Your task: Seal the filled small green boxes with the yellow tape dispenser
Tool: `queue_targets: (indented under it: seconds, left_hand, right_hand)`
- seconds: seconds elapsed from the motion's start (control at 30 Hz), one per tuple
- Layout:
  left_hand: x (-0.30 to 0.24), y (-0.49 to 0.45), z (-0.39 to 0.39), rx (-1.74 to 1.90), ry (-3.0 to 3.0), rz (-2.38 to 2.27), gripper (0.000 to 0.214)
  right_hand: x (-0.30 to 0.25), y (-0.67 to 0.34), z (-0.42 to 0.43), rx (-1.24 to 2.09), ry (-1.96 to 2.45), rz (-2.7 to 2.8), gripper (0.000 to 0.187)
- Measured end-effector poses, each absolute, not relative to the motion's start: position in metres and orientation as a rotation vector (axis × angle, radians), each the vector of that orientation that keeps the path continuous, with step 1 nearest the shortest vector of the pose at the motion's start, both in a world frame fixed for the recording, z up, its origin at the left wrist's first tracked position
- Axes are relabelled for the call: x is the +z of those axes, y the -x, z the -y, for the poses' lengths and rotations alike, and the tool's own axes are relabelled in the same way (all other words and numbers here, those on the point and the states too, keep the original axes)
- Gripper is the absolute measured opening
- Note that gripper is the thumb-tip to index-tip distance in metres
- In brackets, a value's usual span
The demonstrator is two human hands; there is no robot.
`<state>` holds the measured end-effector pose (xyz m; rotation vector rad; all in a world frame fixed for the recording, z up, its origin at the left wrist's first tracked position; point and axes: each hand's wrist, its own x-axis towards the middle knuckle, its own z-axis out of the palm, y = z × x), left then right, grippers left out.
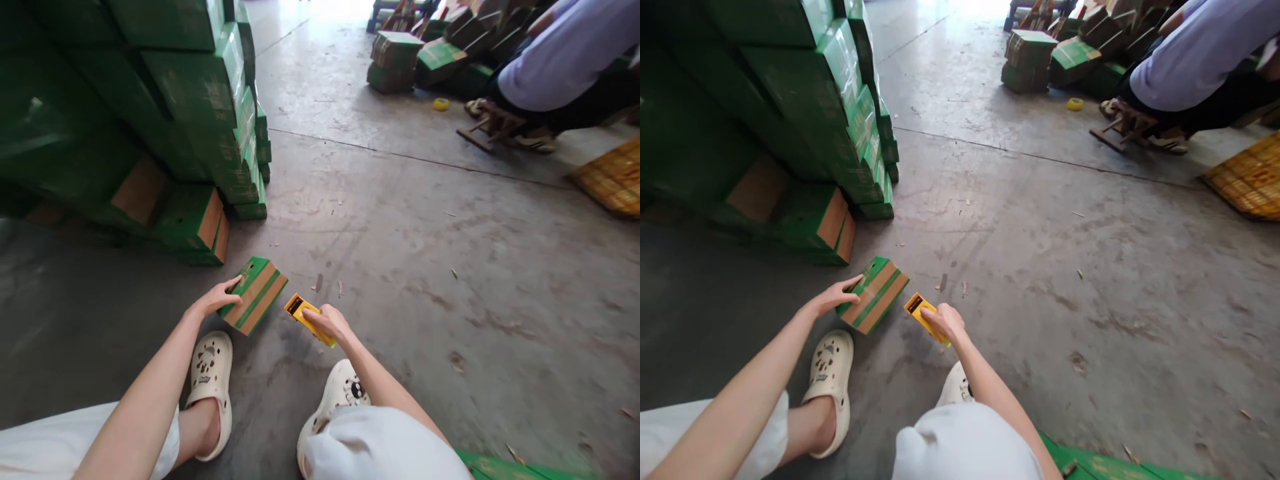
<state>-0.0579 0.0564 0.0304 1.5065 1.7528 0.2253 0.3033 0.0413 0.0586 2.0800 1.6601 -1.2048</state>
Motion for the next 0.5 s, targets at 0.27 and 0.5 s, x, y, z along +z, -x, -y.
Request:
queue_targets:
  seconds: [0.27, 0.5]
  left_hand:
    - [0.032, 0.030, -0.079, -0.031, -1.651, -2.245, 0.131]
    - [0.031, 0.012, -0.073, -0.072, -1.632, -2.361, 0.118]
  right_hand:
    - [0.051, -0.302, -0.039, -1.414, -2.175, -1.621, 0.055]
    - [0.049, -0.307, -0.027, -1.488, -2.182, -1.659, 0.057]
